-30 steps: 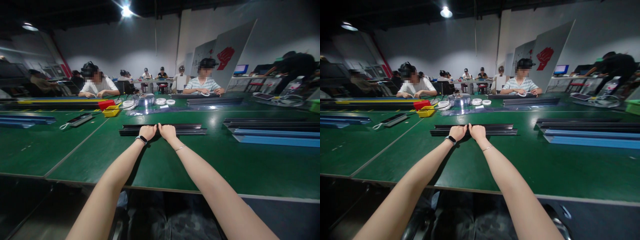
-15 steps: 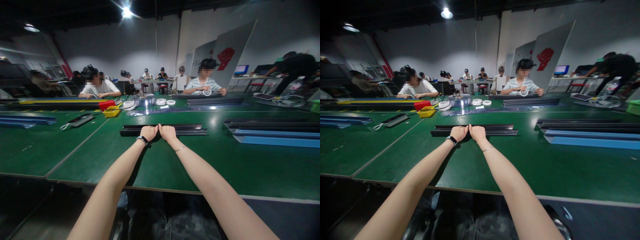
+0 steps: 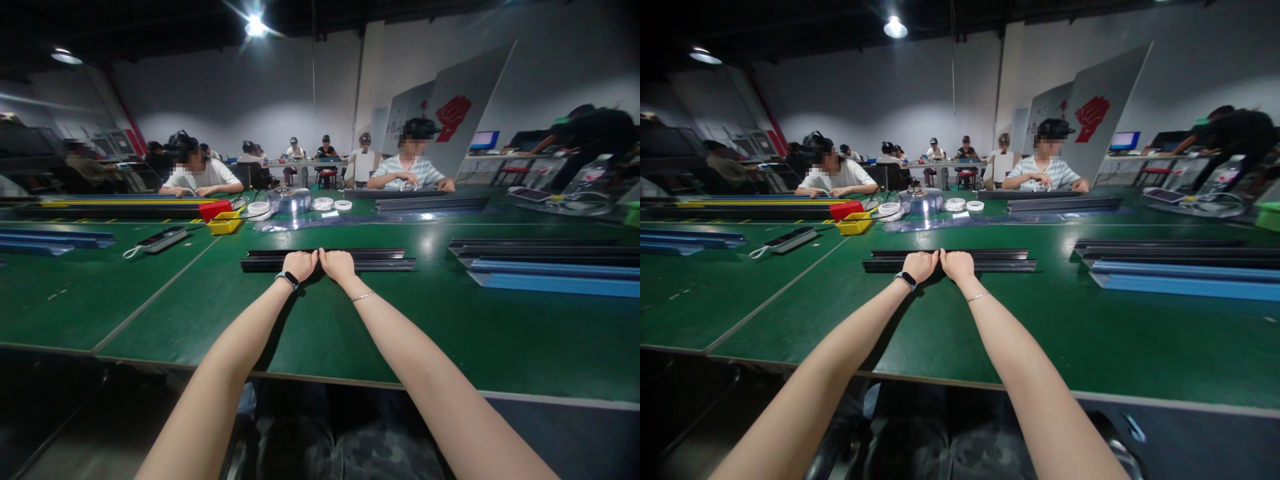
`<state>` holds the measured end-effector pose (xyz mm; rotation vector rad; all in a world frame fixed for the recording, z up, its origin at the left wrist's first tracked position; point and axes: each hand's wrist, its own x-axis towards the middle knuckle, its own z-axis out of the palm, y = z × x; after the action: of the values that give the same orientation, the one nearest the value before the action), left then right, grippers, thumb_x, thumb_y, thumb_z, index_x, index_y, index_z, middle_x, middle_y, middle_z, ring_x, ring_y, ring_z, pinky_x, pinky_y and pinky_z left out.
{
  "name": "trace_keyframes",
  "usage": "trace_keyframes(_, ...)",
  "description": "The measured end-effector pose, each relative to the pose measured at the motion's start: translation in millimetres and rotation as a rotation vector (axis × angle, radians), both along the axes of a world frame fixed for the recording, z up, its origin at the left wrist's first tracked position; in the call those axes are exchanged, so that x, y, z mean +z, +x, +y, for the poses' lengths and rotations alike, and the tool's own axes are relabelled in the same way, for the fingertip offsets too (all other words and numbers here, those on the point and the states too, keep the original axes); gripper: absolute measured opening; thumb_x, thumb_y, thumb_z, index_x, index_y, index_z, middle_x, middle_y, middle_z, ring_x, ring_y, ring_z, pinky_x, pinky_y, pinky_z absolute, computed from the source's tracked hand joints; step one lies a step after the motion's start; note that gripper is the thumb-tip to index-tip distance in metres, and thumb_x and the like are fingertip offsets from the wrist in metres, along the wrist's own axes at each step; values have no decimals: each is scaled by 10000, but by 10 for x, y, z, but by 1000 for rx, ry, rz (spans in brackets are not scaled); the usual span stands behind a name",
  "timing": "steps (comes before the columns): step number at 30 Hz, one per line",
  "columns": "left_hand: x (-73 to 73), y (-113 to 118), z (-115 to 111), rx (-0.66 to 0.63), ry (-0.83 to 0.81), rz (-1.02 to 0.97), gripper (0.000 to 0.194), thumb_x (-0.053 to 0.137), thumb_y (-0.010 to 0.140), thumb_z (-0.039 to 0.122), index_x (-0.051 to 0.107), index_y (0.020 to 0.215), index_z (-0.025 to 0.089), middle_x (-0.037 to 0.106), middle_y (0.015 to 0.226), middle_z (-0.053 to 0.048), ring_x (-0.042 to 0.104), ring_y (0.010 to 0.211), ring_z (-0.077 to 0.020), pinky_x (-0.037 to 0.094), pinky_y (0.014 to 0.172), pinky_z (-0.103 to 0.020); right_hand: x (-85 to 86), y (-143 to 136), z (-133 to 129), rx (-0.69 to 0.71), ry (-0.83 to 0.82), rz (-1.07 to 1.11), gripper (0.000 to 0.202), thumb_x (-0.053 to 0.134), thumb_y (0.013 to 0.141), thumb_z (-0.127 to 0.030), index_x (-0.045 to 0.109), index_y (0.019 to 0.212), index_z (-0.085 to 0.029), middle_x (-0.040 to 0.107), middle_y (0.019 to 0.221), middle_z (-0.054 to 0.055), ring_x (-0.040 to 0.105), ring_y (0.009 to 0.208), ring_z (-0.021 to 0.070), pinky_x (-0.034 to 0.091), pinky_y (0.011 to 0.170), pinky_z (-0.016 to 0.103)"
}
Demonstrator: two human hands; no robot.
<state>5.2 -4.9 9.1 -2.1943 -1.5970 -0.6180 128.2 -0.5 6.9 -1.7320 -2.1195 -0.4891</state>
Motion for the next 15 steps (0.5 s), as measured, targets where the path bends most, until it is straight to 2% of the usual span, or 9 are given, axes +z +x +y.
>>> trace_keyframes(10,-11,6,-5,13,18,12,575,145,819,399,616,697,92,590,665,-122,548,663,-174,355,595,-265,42,55,-31,68,-9,-56,597,78,832,-363,607,855,-87,605,759,150,553,721,175,353,641,268)
trace_keyframes(15,-14,2,-8,18,6,14,567,151,819,399,614,708,91,591,671,-122,548,672,-169,354,598,-259,19,49,-9,71,23,-21,583,96,833,-367,619,790,-113,610,725,128,558,699,179,355,631,274)
